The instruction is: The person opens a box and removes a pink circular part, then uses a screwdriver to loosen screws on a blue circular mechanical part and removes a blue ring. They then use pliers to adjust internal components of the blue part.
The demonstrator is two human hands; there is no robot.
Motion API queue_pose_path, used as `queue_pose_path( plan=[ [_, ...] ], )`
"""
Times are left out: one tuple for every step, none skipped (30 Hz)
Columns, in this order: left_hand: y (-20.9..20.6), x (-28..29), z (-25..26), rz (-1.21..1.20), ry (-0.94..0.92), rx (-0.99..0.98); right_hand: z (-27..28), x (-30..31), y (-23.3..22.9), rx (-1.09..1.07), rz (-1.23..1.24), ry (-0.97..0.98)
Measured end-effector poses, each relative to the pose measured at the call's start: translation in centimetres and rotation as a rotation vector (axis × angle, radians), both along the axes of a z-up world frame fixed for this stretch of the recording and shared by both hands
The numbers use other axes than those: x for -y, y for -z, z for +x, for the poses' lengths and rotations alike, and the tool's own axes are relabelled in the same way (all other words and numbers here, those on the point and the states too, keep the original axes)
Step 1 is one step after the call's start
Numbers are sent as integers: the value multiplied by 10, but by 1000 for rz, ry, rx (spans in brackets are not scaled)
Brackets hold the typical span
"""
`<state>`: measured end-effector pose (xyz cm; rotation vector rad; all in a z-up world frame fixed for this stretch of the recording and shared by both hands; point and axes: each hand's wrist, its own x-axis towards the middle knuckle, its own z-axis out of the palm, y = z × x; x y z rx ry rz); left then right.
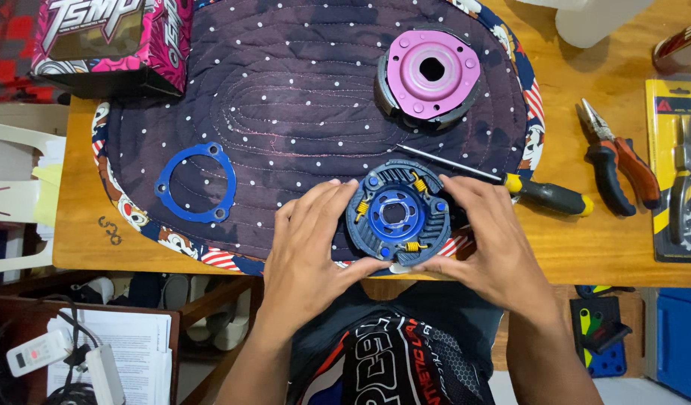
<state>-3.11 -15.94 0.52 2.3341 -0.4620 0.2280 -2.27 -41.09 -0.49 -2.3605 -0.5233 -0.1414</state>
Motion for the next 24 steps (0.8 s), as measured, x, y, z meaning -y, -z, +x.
queue_pose_path(
  plan=[
    [1, 0, 0, -5, 9, 19, 0, 0, 0, 14, 0, -2],
    [2, 0, -2, -10, 17, 37, -1, 0, 1, 27, 1, -5],
    [3, -1, -4, -15, 26, 56, -1, 1, 2, 40, 2, -8],
    [4, -2, -5, -9, 35, 75, -3, 2, 3, 39, 4, -3],
    [6, -3, -7, -3, 45, 95, -4, 2, 4, 37, 5, 1],
    [8, -5, -8, 2, 55, 114, -6, 4, 5, 35, 5, 6],
    [10, -6, -9, 10, 64, 156, -8, 4, 6, 56, 25, 3],
    [13, -7, -11, 18, 72, 197, -9, 5, 8, 75, 45, -2],
    [16, -8, -12, 26, 79, 239, -11, 5, 10, 95, 65, -7],
    [19, -8, -13, 39, 81, 263, -11, 5, 11, 109, 73, -9],
    [21, -9, -14, 53, 83, 287, -12, 5, 13, 124, 81, -10],
    [23, -10, -15, 67, 86, 312, -12, 5, 14, 139, 89, -11],
    [24, -10, -15, 70, 80, 325, -12, 6, 14, 151, 81, -14],
    [26, -10, -16, 73, 75, 337, -12, 6, 15, 162, 73, -16],
    [27, -10, -17, 76, 70, 350, -12, 7, 15, 174, 66, -19],
    [27, -10, -17, 79, 70, 345, -12, 7, 16, 172, 63, -17],
    [27, -10, -17, 82, 70, 340, -12, 7, 16, 171, 60, -16],
    [27, -10, -17, 85, 71, 336, -12, 7, 16, 170, 57, -14],
    [26, -11, -17, 81, 71, 327, -13, 6, 15, 164, 54, -9],
    [25, -10, -17, 76, 72, 318, -13, 6, 15, 157, 51, -5],
    [24, -10, -16, 71, 73, 308, -13, 6, 14, 150, 48, 0],
    [23, -10, -15, 67, 72, 302, -13, 5, 13, 134, 53, 3],
    [21, -9, -14, 63, 70, 295, -12, 5, 12, 118, 57, 6],
    [19, -9, -13, 59, 69, 288, -12, 4, 11, 101, 62, 9]
  ],
)
